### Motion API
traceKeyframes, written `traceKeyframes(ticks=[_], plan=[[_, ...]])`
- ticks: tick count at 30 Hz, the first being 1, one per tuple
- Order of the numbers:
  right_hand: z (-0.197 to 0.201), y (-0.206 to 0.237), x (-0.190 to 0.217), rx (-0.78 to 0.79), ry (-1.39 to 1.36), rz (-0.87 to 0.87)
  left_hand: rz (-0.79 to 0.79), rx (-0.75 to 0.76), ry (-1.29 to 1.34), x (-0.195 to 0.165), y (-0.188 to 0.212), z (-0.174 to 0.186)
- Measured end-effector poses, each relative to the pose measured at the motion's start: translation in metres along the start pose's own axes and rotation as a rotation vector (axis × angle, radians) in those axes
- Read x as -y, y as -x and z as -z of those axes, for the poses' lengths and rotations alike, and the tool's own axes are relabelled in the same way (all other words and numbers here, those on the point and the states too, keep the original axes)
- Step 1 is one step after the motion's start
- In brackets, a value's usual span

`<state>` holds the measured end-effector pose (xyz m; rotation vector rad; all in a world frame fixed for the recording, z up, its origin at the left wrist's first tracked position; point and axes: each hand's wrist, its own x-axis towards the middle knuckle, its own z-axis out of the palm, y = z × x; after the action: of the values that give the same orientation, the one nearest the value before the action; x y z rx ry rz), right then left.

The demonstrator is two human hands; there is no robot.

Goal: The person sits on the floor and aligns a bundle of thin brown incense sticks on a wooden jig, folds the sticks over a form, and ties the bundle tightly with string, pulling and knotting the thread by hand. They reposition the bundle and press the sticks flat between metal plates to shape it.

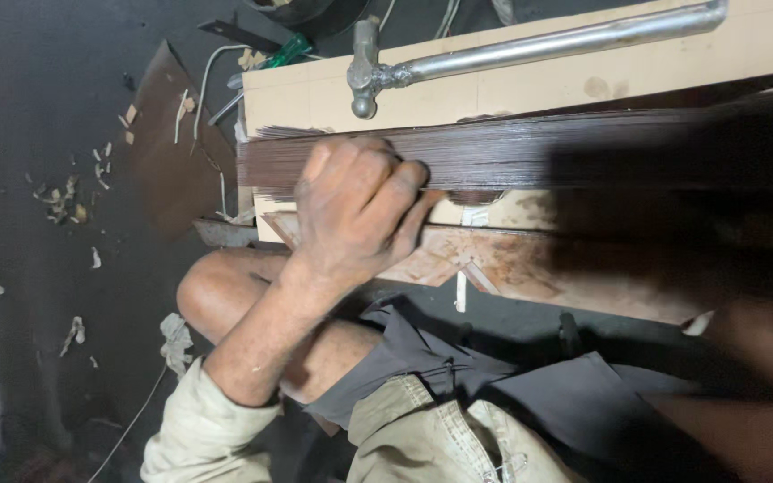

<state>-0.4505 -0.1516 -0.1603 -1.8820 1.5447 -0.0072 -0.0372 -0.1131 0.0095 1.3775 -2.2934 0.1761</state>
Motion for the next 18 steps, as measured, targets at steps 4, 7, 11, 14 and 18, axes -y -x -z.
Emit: traceKeyframes(ticks=[4,7,11,14,18], plan=[[-0.009,-0.002,-0.006,0.038,-0.044,-0.030,0.036,0.033,0.005,-0.003,-0.001,-0.001],[-0.014,-0.003,-0.010,0.068,-0.069,-0.034,0.104,0.088,0.033,-0.003,0.000,0.001],[-0.018,-0.005,-0.015,0.087,-0.101,-0.029,0.104,0.099,0.011,-0.002,0.000,-0.003],[-0.021,-0.007,-0.018,0.110,-0.116,-0.026,0.120,0.068,0.023,-0.003,-0.001,-0.009],[-0.025,-0.009,-0.020,0.126,-0.126,-0.025,0.104,0.042,0.012,-0.002,-0.001,-0.015]])
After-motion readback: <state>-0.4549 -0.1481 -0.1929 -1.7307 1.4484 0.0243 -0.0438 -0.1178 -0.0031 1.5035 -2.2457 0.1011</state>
